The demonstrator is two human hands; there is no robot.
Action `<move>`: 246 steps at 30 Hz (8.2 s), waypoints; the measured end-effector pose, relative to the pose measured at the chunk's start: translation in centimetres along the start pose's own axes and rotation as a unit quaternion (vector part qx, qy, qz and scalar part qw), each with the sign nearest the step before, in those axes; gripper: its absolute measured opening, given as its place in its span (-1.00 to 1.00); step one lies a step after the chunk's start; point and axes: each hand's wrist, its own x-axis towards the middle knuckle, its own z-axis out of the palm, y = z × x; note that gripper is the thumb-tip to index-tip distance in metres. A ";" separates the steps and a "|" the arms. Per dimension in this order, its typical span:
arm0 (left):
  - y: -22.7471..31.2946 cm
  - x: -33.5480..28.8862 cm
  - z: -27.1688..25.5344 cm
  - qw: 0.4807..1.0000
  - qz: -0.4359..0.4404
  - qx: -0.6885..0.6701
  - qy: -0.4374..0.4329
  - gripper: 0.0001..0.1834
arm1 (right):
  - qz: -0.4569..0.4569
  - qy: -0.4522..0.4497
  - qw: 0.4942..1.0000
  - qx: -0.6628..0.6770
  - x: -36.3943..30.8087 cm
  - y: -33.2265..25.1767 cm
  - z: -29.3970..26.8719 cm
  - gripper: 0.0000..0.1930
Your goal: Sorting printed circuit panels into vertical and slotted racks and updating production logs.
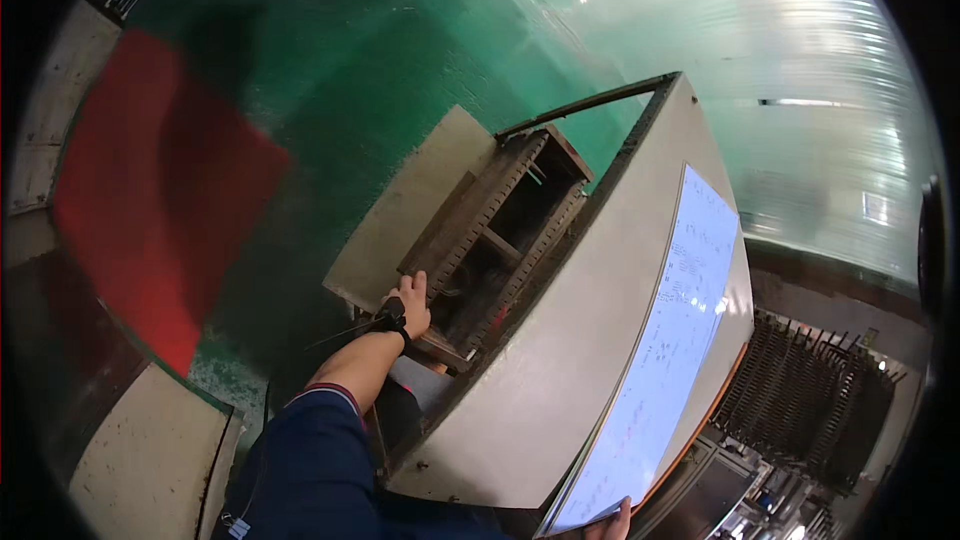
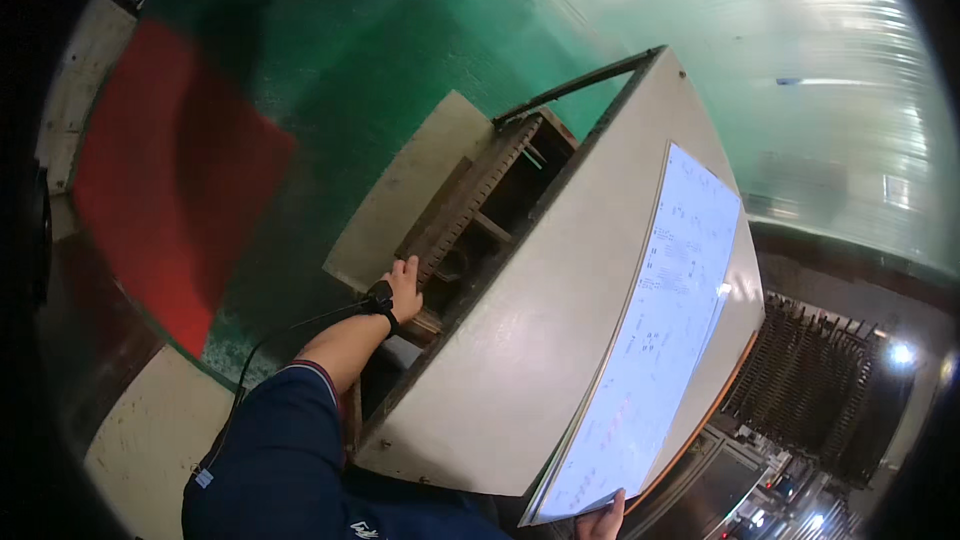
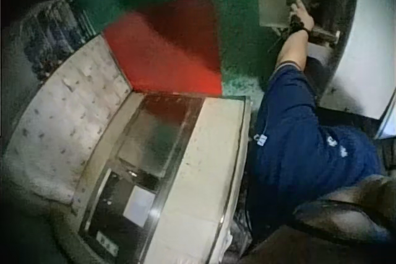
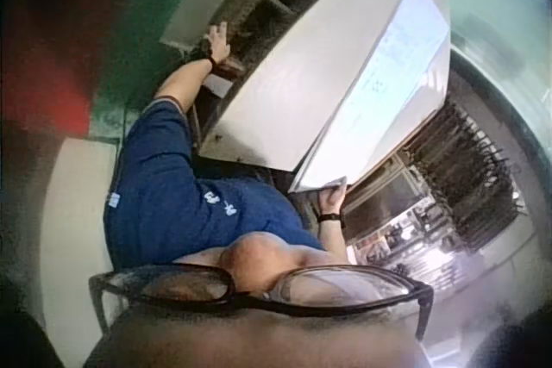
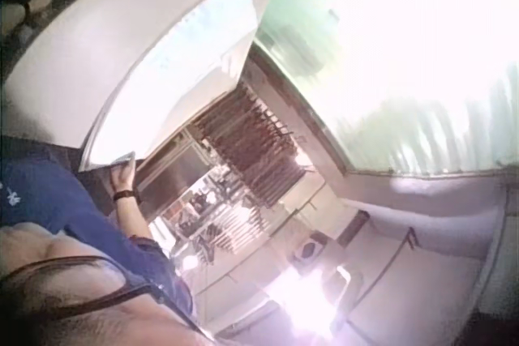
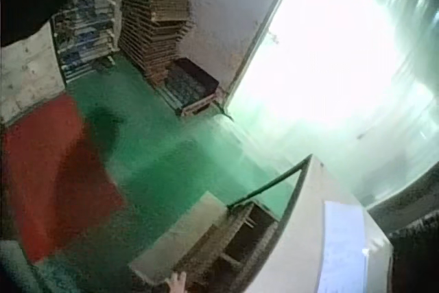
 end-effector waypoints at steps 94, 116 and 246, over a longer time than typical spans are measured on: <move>73.7 -60.3 25.1 0.526 0.788 0.097 -0.304 -0.60 | -0.394 0.275 0.696 -0.534 4.2 -21.1 -71.2 -0.70; 73.7 -60.4 25.1 0.517 0.794 0.109 -0.301 -0.61 | -0.390 0.303 0.730 -0.473 5.6 -23.3 -72.0 -0.66; 79.7 -61.8 32.4 0.560 0.762 0.064 -0.318 -0.65 | -0.377 0.230 0.791 -0.423 5.7 -26.2 -77.9 -0.69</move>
